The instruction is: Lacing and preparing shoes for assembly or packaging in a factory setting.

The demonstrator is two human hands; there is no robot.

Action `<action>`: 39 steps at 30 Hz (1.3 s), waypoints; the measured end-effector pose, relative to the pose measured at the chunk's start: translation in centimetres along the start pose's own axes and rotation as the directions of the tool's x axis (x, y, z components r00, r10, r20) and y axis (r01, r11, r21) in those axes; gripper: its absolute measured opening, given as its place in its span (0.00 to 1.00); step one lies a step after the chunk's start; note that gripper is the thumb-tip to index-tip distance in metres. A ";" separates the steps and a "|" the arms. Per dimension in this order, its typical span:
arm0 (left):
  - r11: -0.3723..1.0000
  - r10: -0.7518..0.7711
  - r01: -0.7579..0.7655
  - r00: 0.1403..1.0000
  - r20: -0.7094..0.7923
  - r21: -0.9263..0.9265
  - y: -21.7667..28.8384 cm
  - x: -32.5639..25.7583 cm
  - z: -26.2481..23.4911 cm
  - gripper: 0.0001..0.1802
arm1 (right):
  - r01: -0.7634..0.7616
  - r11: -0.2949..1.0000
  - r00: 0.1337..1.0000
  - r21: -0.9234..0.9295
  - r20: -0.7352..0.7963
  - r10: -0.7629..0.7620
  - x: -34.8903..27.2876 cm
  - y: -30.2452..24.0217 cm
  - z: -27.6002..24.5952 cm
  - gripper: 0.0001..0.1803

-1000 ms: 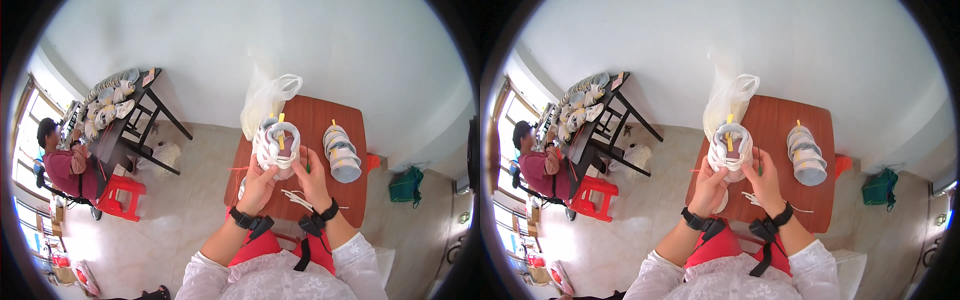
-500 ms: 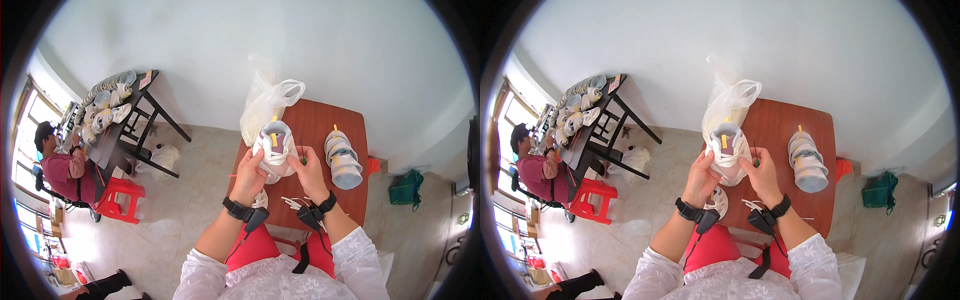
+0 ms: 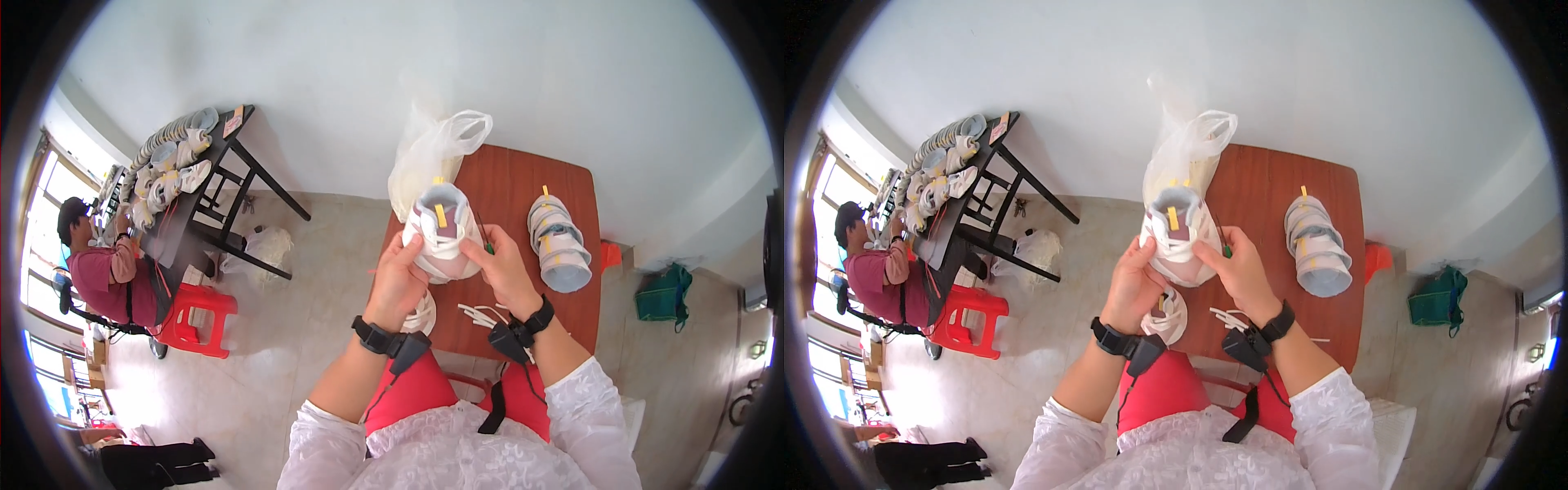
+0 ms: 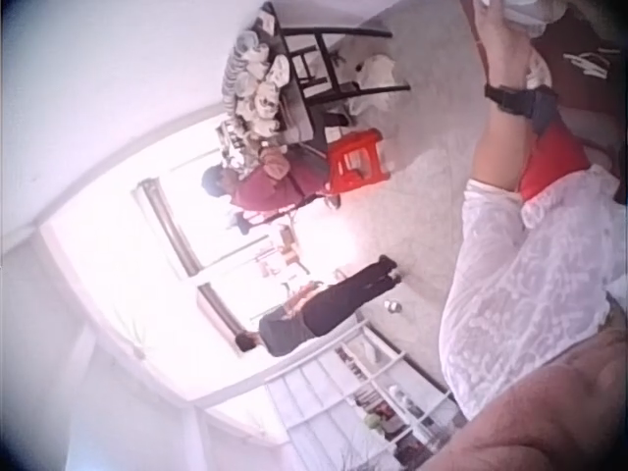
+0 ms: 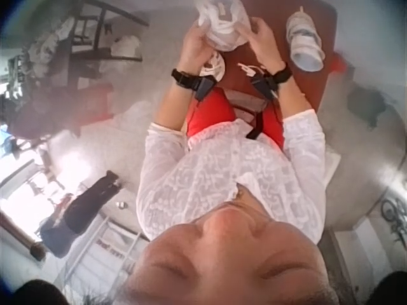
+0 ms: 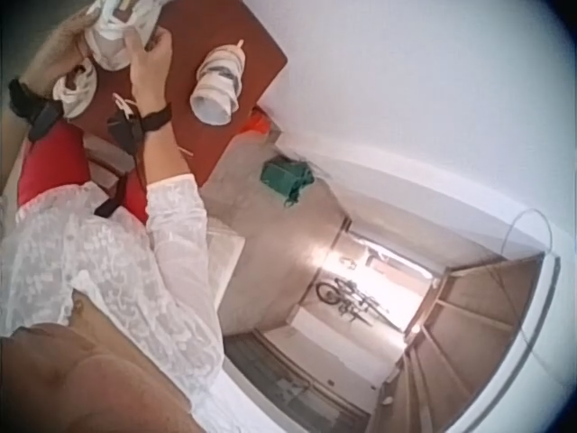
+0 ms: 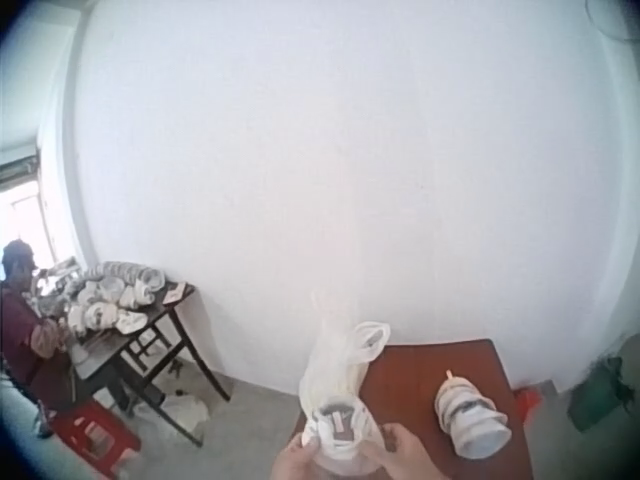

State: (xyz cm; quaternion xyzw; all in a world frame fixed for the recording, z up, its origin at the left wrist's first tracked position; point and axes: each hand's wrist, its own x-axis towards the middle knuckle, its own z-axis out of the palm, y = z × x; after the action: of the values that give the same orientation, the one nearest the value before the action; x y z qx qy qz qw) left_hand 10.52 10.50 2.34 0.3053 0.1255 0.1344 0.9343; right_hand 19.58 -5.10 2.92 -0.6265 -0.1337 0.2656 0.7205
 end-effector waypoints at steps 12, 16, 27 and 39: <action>0.975 0.222 -0.223 0.974 0.030 0.015 6.9 -3.3 -3.3 0.23 | 0.049 0.999 0.997 0.013 -0.065 -0.048 -1.7 -1.1 -3.0 0.16; 0.978 0.209 -0.209 0.978 0.025 -0.011 6.8 -4.7 -4.4 0.23 | 0.061 0.998 0.997 -0.028 0.043 -0.060 -2.8 0.0 -3.1 0.16; 0.983 0.180 -0.181 0.983 -0.019 -0.038 6.0 -7.6 -5.0 0.23 | -0.062 0.994 0.996 -0.087 0.060 0.067 -6.8 0.3 -3.1 0.10; 0.998 -0.047 0.050 0.993 0.105 -0.033 -1.1 -8.7 -1.1 0.26 | 0.109 0.976 0.992 -0.188 0.077 -0.096 -10.3 1.8 -1.1 0.15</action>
State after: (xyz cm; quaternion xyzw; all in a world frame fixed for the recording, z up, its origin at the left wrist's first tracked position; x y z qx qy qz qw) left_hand 2.28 7.36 2.13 0.2922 0.0814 0.0977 0.9479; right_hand 11.33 -11.55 2.41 -0.6757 -0.2151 0.2352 0.6647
